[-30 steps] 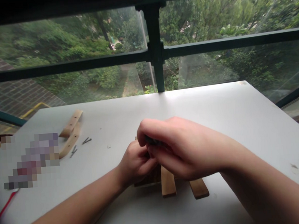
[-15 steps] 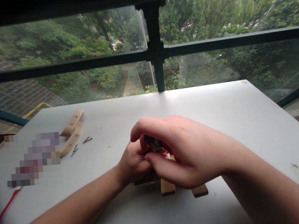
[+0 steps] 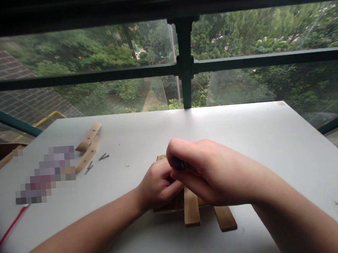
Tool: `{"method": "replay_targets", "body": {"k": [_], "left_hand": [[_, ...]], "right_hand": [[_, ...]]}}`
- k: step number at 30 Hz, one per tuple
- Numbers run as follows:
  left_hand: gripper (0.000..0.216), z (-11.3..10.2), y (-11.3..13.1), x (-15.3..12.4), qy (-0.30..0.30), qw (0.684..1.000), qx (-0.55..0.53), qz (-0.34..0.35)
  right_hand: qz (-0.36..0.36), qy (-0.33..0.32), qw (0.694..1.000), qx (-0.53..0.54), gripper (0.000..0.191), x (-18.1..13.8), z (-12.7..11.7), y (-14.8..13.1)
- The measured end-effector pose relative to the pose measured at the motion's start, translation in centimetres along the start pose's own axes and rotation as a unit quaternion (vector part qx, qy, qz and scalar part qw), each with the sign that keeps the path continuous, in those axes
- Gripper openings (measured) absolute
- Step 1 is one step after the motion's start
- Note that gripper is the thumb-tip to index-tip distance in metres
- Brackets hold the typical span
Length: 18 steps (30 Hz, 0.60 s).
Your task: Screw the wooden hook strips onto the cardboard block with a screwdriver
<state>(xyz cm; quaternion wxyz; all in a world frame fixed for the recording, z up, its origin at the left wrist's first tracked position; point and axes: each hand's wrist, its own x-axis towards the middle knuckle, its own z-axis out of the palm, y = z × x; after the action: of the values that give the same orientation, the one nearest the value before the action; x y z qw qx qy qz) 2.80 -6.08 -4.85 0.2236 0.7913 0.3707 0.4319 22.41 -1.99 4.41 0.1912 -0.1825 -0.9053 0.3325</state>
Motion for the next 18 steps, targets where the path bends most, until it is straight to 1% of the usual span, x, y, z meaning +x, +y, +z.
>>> {"method": "replay_targets", "body": {"k": [5, 9, 11, 15, 16, 18], "left_hand": [[0.025, 0.0, -0.2, 0.2, 0.008, 1.000, -0.024, -0.009], [0.026, 0.1, -0.3, 0.2, 0.002, 0.999, -0.044, -0.020], [0.024, 0.1, -0.3, 0.2, 0.001, 0.999, -0.042, -0.020], [0.028, 0.0, -0.1, 0.3, 0.002, 0.999, -0.039, -0.008], [0.029, 0.0, 0.0, 0.4, 0.005, 0.999, -0.037, -0.006], [0.028, 0.0, 0.1, 0.4, 0.008, 0.999, -0.031, -0.001]], "right_hand": [[-0.007, 0.003, 1.000, -0.006, 0.009, 0.0, 0.1, 0.1], [0.008, 0.022, 1.000, -0.012, 0.013, 0.0, 0.3, 0.2], [0.015, 0.025, 1.000, -0.007, 0.021, 0.0, 0.2, 0.1], [-0.011, -0.007, 1.000, 0.007, 0.045, -0.3, -0.5, -0.3], [-0.018, -0.013, 1.000, 0.007, 0.046, -0.4, -0.7, -0.4], [-0.016, -0.024, 1.000, 0.002, 0.037, -0.4, -1.0, -0.4]]}}
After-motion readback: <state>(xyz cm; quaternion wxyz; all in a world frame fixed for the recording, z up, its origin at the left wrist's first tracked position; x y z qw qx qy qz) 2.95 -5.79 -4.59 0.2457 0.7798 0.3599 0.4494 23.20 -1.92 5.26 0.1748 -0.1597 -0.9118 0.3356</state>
